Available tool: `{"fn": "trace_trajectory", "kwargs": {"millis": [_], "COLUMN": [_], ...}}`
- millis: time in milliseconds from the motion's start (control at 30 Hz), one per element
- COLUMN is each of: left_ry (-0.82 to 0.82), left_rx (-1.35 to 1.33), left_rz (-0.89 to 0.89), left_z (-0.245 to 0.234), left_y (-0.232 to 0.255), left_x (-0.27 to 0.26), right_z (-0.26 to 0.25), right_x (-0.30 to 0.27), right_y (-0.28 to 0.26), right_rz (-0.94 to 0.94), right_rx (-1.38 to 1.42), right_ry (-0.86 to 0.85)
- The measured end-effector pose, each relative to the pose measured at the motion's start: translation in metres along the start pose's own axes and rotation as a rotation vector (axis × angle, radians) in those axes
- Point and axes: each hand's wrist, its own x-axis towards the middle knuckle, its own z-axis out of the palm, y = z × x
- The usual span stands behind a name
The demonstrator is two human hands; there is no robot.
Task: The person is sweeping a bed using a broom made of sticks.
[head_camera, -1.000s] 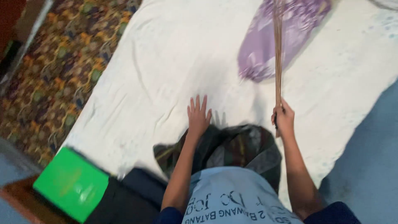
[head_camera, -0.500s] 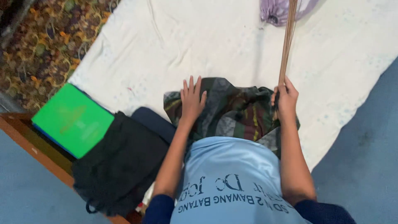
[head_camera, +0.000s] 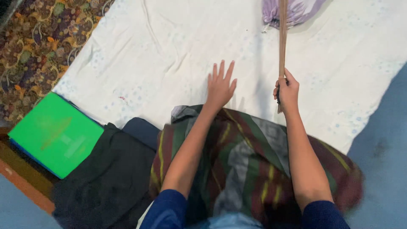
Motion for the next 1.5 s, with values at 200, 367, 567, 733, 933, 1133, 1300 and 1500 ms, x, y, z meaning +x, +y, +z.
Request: {"fn": "trace_trajectory", "kwargs": {"millis": [200, 367, 567, 733, 933, 1133, 1300, 1500], "left_ry": [-0.054, -0.053, -0.166, -0.262, -0.748, -0.752, -0.743, -0.606], "left_rx": [0.042, 0.173, 0.186, 0.042, 0.106, -0.103, -0.559, -0.512], "left_rz": [-0.046, 0.084, 0.082, 0.070, 0.091, 0.049, 0.020, 0.130], "left_z": [0.080, 0.125, 0.157, 0.171, 0.193, 0.170, 0.172, 0.186], "left_y": [0.009, -0.008, -0.004, 0.022, 0.033, 0.028, 0.028, 0.063], "left_x": [-0.016, -0.078, -0.183, -0.257, -0.289, -0.275, -0.257, -0.297], "right_z": [0.004, -0.007, -0.011, -0.004, -0.008, -0.021, -0.040, -0.053], "right_x": [-0.005, -0.031, -0.089, -0.115, -0.150, -0.177, -0.193, -0.191], "right_y": [0.073, 0.125, 0.138, 0.118, 0.075, 0.037, 0.023, 0.029], "right_rz": [-0.026, -0.107, -0.055, -0.033, -0.102, -0.147, -0.130, -0.183], "right_rx": [0.029, -0.078, 0.045, 0.136, 0.157, 0.168, 0.100, 0.085], "right_ry": [0.019, 0.002, 0.106, 0.104, 0.113, 0.093, 0.089, 0.076]}}
